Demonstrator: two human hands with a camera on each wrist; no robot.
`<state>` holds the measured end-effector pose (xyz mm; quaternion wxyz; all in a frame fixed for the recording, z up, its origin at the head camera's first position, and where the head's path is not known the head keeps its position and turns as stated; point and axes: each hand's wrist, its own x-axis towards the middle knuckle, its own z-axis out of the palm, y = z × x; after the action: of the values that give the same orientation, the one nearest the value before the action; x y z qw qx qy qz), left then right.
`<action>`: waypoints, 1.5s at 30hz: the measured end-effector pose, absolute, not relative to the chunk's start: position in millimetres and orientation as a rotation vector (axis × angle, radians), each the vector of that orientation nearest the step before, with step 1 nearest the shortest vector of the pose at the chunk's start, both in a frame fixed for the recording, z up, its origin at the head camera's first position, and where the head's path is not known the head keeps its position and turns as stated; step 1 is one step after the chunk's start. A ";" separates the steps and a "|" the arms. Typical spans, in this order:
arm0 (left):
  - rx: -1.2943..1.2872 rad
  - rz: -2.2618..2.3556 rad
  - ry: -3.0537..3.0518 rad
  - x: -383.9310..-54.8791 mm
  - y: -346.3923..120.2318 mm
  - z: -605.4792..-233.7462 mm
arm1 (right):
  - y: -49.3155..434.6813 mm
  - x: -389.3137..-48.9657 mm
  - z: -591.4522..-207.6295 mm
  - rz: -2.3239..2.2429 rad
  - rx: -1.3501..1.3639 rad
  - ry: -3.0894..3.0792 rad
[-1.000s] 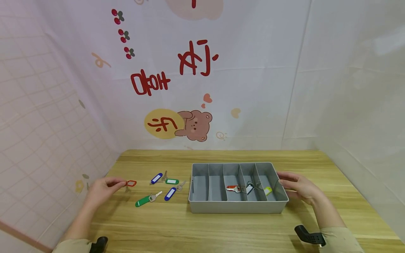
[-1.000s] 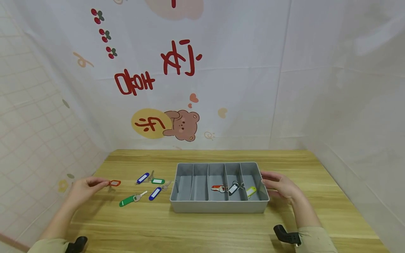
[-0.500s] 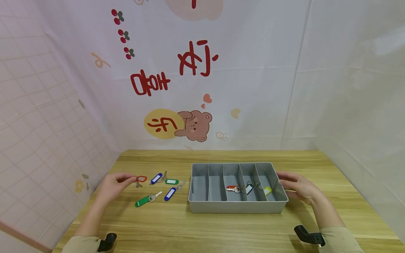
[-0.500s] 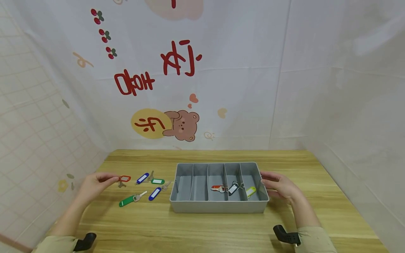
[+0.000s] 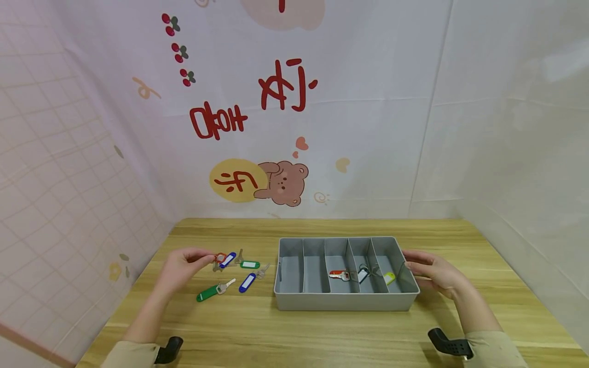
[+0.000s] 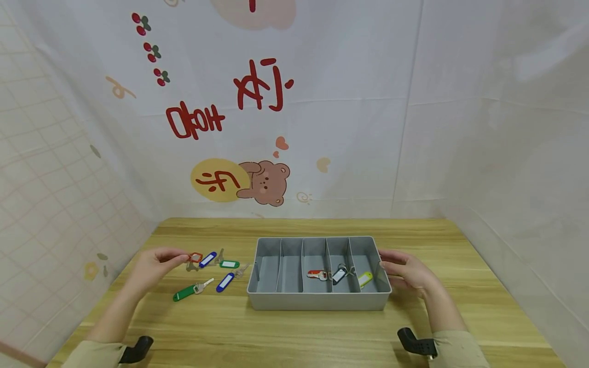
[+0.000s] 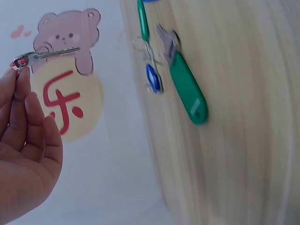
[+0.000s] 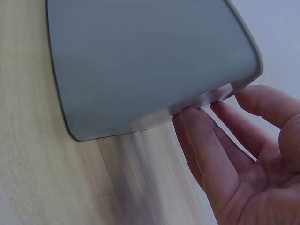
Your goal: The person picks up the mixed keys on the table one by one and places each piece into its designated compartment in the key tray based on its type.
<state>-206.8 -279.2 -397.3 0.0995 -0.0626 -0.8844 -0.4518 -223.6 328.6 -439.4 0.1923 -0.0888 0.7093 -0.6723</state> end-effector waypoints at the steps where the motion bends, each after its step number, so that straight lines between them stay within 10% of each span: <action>1: -0.186 -1.344 -2.614 -206.9 -276.2 -396.9 | 328.7 -223.5 -439.2 -1.884 -0.254 1.992; 45: -0.605 -1.693 -2.516 -221.8 -147.8 -371.1 | 330.6 -224.0 -441.7 -1.899 -0.261 1.978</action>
<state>-221.8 -147.8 -371.1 0.0245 -0.1955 -0.8135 -0.5472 -224.0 330.6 -441.7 0.1922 -0.0932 0.7047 -0.6766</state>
